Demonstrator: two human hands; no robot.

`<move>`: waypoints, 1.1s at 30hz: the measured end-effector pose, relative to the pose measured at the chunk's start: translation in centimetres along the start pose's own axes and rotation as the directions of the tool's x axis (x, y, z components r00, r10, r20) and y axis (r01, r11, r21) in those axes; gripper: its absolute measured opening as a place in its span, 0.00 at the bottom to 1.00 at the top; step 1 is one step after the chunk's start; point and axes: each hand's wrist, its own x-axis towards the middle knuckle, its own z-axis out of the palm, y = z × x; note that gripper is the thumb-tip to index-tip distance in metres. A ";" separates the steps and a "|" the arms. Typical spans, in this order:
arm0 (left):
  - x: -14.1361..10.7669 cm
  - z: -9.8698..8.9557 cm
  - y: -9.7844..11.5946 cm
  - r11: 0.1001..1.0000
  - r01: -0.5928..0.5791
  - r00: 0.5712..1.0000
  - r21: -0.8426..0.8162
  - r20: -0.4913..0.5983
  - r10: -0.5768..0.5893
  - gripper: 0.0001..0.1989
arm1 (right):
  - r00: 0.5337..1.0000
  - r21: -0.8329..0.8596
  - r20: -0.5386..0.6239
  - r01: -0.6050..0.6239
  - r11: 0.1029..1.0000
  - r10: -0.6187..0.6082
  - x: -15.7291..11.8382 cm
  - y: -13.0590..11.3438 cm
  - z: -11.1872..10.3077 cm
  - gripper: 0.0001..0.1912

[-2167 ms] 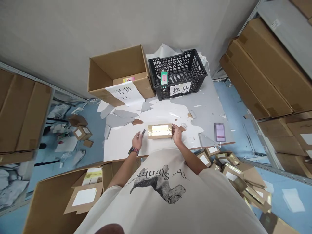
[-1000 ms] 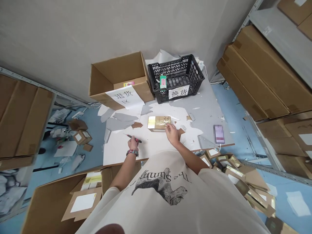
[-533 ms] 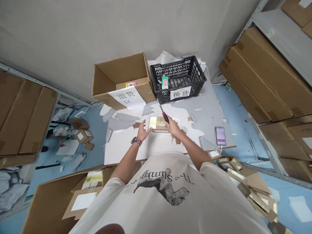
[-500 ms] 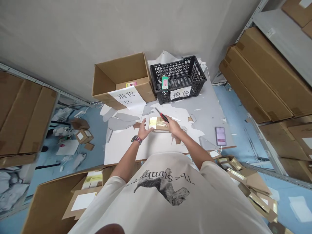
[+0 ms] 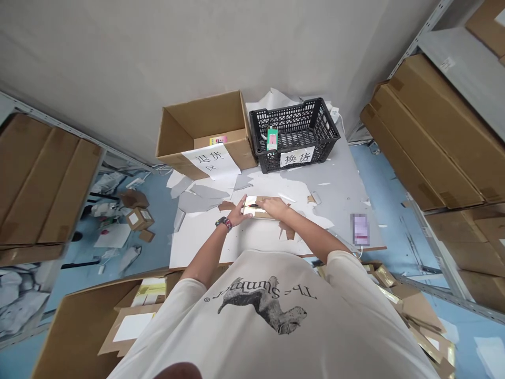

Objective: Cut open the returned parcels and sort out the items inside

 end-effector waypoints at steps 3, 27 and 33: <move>0.5 -0.5 0.4 1.000 0.003 0.999 0.002 0.040 -0.004 0.68 | 1.000 -0.034 -0.006 -0.015 0.999 0.015 0.0 -0.3 0.3 0.31; 1.0 -1.1 0.3 0.981 0.103 0.993 0.164 0.043 -0.111 0.69 | 0.986 -0.035 0.072 -0.151 0.988 0.153 -6.5 0.4 -5.1 0.20; 0.9 -1.1 0.2 0.987 0.117 0.990 0.114 0.065 -0.125 0.71 | 0.979 -0.033 0.072 -0.189 0.981 0.191 -7.2 1.0 -7.7 0.20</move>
